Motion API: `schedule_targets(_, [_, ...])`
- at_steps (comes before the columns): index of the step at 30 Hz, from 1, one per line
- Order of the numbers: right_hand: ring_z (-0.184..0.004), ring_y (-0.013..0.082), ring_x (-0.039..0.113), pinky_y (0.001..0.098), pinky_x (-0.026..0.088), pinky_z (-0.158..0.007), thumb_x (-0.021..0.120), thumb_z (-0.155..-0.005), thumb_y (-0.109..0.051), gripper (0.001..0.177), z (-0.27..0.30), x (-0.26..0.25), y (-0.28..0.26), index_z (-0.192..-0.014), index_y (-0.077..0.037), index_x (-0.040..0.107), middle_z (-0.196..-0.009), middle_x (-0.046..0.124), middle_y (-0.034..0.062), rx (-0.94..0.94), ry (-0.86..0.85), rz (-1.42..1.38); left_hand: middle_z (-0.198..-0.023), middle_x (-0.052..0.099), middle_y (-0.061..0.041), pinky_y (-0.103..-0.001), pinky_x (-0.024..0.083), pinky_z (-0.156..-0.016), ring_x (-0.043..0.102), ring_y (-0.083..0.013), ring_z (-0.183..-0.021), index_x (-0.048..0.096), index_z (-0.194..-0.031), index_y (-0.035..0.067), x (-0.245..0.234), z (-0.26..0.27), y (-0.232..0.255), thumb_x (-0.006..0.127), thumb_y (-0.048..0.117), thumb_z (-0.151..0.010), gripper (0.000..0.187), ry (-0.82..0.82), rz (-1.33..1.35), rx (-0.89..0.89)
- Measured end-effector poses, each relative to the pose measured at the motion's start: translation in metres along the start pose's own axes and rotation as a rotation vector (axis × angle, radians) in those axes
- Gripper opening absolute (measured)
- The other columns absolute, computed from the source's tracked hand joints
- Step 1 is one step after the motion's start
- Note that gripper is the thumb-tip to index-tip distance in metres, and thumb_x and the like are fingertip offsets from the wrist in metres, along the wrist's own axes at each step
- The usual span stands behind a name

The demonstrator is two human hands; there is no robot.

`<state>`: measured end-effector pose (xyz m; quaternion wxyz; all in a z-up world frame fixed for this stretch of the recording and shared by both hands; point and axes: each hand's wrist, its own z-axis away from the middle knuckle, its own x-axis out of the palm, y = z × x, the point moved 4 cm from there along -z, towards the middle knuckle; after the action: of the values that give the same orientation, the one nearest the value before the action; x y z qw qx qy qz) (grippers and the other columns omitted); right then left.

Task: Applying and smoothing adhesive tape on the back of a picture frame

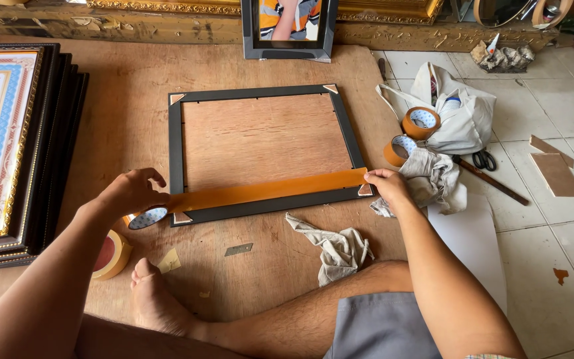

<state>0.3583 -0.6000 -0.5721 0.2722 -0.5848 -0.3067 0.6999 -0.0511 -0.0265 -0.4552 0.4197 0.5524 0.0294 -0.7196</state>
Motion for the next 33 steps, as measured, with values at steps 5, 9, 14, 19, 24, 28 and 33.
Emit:
schedule_targets(5, [-0.096,0.0217,0.070,0.0277,0.046,-0.078,0.093,-0.081,-0.049,0.031,0.028,-0.015,-0.024,-0.106,-0.030,0.091,-0.091,0.080,0.0060,0.026,0.001,0.017,-0.098,0.088,-0.011,-0.047,0.066,-0.096,0.085,-0.0337,-0.102,0.080,-0.130,0.018,0.011,-0.007,-0.004,0.098,0.061,-0.076,0.072,0.021,0.012,0.014])
schedule_targets(9, [-0.099,0.0230,0.072,0.0293,0.049,-0.080,0.093,-0.081,-0.049,0.032,0.027,-0.013,-0.025,-0.107,-0.030,0.091,-0.092,0.081,0.0077,0.029,0.003,0.014,-0.101,0.089,-0.009,-0.048,0.066,-0.098,0.085,-0.0334,-0.107,0.080,-0.129,0.021,0.016,-0.013,-0.010,0.097,0.063,-0.075,0.070,0.049,0.005,0.010])
schedule_targets(14, [-0.097,0.0234,0.071,0.0279,0.047,-0.077,0.093,-0.081,-0.048,0.031,0.016,-0.010,-0.017,-0.106,-0.030,0.091,-0.091,0.080,0.0078,0.014,-0.005,0.003,-0.102,0.088,-0.007,-0.048,0.066,-0.098,0.084,-0.0316,-0.109,0.079,-0.130,0.024,0.011,-0.007,-0.006,0.096,0.057,-0.075,0.066,0.063,0.018,-0.033])
schedule_targets(19, [-0.098,0.0234,0.068,0.0273,0.046,-0.079,0.093,-0.083,-0.044,0.032,0.020,-0.007,-0.014,-0.109,-0.025,0.090,-0.092,0.079,0.0099,0.005,-0.008,-0.060,-0.106,0.088,-0.011,-0.050,0.066,-0.099,0.083,-0.0341,-0.112,0.079,-0.133,0.019,0.001,0.009,0.008,0.096,0.054,-0.076,0.069,0.071,0.038,-0.035])
schedule_targets(24, [-0.094,0.0208,0.070,0.0258,0.050,-0.076,0.094,-0.084,-0.042,0.030,0.016,-0.006,-0.009,-0.110,-0.026,0.090,-0.093,0.080,0.0093,-0.001,-0.018,-0.058,-0.109,0.088,-0.012,-0.052,0.065,-0.101,0.081,-0.0358,-0.116,0.077,-0.137,0.019,-0.001,0.011,0.010,0.093,0.050,-0.081,0.066,0.053,0.050,-0.047])
schedule_targets(28, [-0.093,0.0190,0.072,0.0251,0.052,-0.075,0.094,-0.085,-0.040,0.029,0.023,-0.009,-0.014,-0.110,-0.027,0.090,-0.093,0.081,0.0079,0.006,-0.011,-0.061,-0.106,0.088,-0.007,-0.050,0.066,-0.098,0.082,-0.0324,-0.112,0.077,-0.135,0.024,0.006,-0.002,-0.003,0.094,0.055,-0.078,0.067,0.065,0.036,-0.059])
schedule_targets(33, [-0.108,0.0253,0.077,0.0366,0.058,-0.089,0.097,-0.087,-0.031,0.054,0.020,-0.009,-0.012,-0.136,-0.017,0.079,-0.112,0.083,0.0124,0.047,-0.001,-0.102,-0.108,0.087,-0.008,-0.051,0.066,-0.098,0.082,-0.0323,-0.113,0.077,-0.135,0.023,0.008,-0.006,-0.005,0.094,0.054,-0.078,0.067,0.071,0.039,-0.068])
